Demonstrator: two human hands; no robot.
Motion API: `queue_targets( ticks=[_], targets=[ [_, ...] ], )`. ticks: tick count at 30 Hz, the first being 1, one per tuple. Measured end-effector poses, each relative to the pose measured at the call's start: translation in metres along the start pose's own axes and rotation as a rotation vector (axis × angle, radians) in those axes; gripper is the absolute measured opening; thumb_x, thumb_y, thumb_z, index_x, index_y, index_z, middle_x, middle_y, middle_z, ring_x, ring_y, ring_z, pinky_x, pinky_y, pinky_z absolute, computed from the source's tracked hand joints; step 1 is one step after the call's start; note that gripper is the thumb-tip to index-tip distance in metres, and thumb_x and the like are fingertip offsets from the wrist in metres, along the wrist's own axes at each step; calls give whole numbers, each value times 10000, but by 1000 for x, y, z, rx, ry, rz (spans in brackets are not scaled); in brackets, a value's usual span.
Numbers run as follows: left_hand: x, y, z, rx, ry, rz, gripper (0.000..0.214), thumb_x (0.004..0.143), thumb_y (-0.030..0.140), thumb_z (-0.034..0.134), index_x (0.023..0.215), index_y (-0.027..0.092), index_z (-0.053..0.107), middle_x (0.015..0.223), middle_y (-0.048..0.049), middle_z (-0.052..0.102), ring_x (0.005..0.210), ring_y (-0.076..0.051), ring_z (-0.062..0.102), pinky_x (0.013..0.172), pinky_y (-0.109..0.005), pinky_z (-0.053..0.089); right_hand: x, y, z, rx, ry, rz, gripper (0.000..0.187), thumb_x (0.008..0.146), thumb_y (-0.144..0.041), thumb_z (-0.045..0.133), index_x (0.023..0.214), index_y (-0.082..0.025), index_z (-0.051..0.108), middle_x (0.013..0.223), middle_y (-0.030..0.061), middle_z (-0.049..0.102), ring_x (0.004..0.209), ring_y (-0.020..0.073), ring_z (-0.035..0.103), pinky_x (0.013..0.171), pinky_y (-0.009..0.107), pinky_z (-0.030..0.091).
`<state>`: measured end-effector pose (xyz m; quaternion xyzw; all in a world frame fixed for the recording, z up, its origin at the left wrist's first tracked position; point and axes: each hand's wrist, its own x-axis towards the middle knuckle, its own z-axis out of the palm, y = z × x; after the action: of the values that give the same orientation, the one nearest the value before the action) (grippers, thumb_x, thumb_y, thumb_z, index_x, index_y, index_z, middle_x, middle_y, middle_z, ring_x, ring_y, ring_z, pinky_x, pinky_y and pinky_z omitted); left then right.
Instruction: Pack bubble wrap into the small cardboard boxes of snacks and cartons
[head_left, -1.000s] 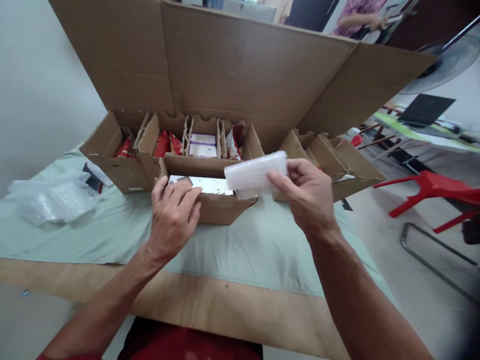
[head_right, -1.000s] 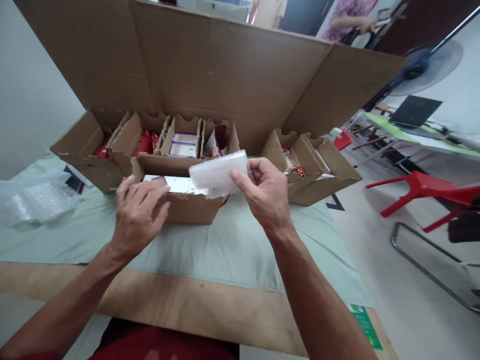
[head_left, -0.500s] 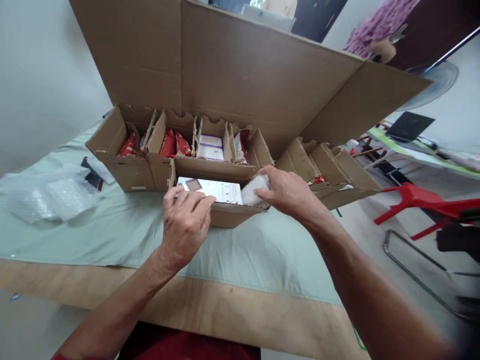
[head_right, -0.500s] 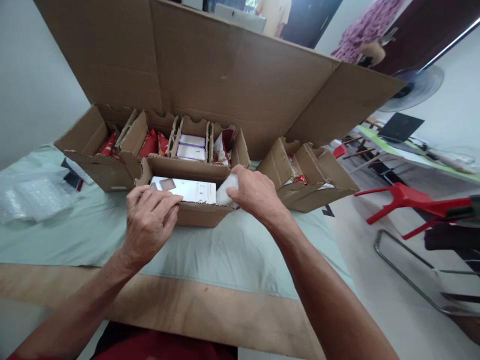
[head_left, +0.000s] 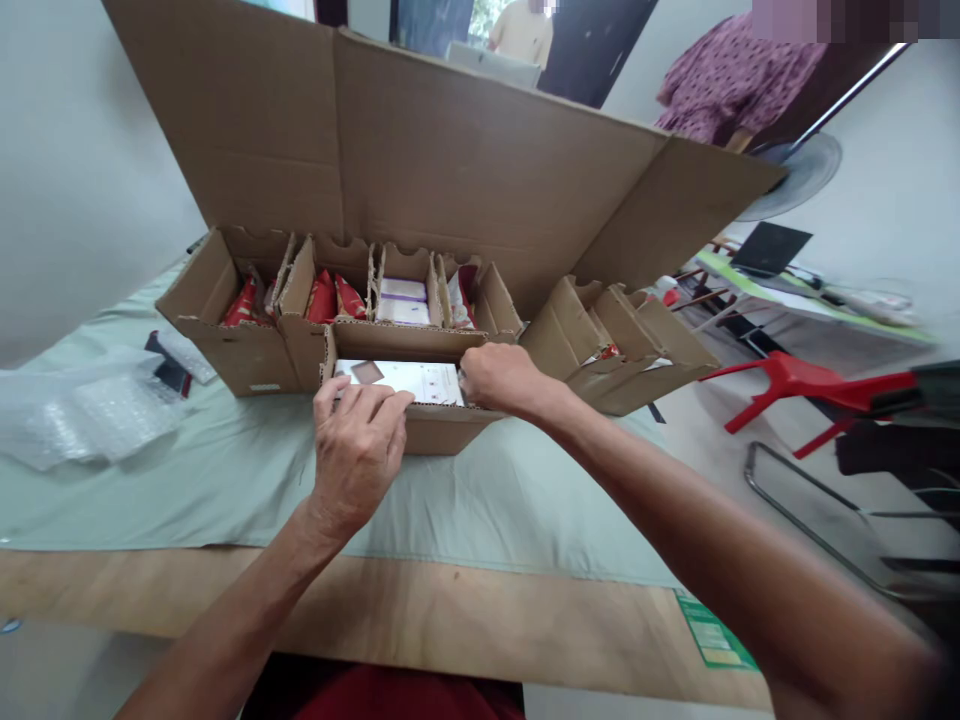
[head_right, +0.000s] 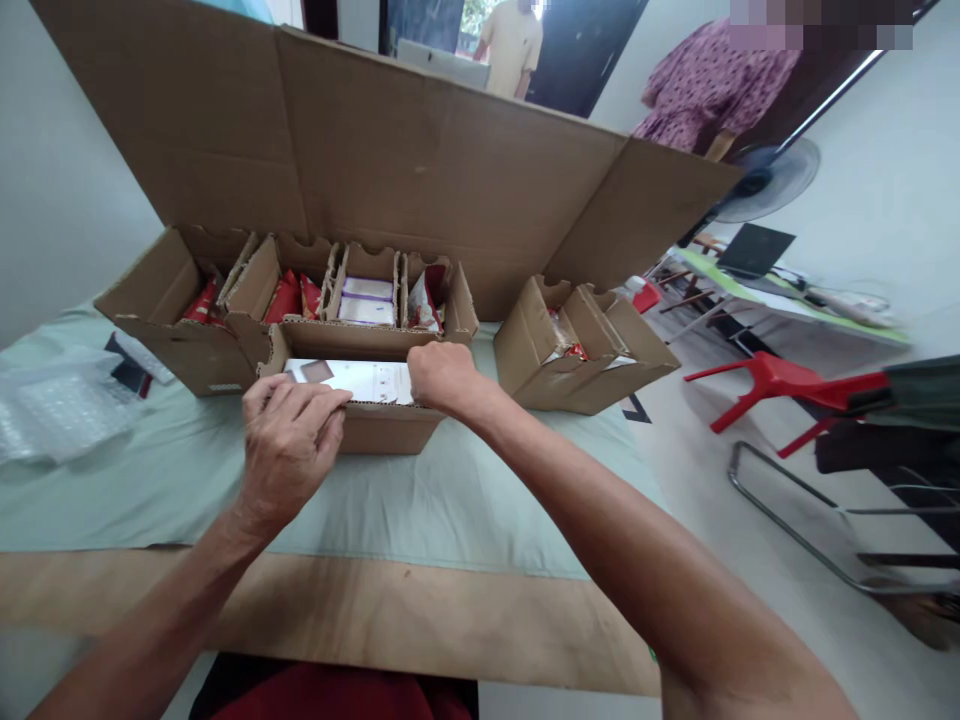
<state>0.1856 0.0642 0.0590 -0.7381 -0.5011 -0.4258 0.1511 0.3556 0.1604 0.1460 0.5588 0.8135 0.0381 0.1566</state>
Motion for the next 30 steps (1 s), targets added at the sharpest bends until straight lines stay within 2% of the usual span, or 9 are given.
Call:
queue_targets(
  ticks=[5,9,11,13,15,17,22,27,30],
  targets=[
    [-3,1,-2,-41,34,29,206,929,95,592,1083,190,692,996,-76,734,988,-259,666,1051,-503,429,-12,7,-3,61,39,-29,251,913,-204,580,1058,-154,779,1033,162,802,960,289,757,730,325,521],
    [-25,-8,-12,-135,229,-36,468,850,93,688,1298,213,632,1383,-130,607,1401,-339,488,1169,-527,386,-64,29,3,229,329,96,304,977,-260,497,1167,-193,725,1012,109,799,938,280,743,755,354,505],
    [-42,-20,-13,-186,276,-232,587,840,148,715,1403,227,569,1483,-128,534,1439,-345,450,1209,-547,348,-88,40,24,441,520,166,259,966,-290,523,1089,-210,736,900,59,793,830,240,733,735,338,501],
    [-56,-34,-7,-314,216,-526,672,856,257,720,1486,226,488,1522,-137,504,1420,-344,477,1206,-554,364,-99,44,53,668,618,200,250,928,-320,574,1086,-201,726,889,51,784,766,211,713,713,326,512],
    [-62,-47,4,-508,89,-766,754,850,347,723,1531,220,424,1523,-149,509,1388,-341,518,1178,-537,414,-92,40,83,873,595,164,362,868,-345,642,1192,-188,684,1025,76,783,839,219,720,725,327,541],
    [-59,-51,16,-665,-40,-872,781,817,373,741,1515,207,432,1461,-150,569,1322,-335,583,1142,-517,460,-73,29,104,1051,514,74,482,821,-359,688,1269,-187,636,1178,98,755,989,247,718,794,353,569],
    [-49,-21,22,-651,-83,-871,767,790,362,738,1483,170,470,1404,-155,616,1323,-336,588,1179,-529,412,-54,11,123,1229,532,-6,510,810,-358,701,1293,-204,643,1351,112,687,1258,317,629,1057,481,506],
    [-86,33,7,-725,-165,-753,816,868,376,675,1591,237,324,1604,-147,446,1471,-335,451,1246,-550,308,-127,32,146,1192,635,93,513,838,-434,722,1303,-221,687,1400,129,660,1319,367,598,1122,536,464],
    [-105,41,-5,-733,-241,-736,782,897,393,643,1598,264,320,1610,-132,445,1476,-332,447,1214,-525,379,-155,32,153,1208,632,138,570,870,-443,702,1395,-232,635,1406,135,656,1287,354,628,1083,516,509]
  ],
)
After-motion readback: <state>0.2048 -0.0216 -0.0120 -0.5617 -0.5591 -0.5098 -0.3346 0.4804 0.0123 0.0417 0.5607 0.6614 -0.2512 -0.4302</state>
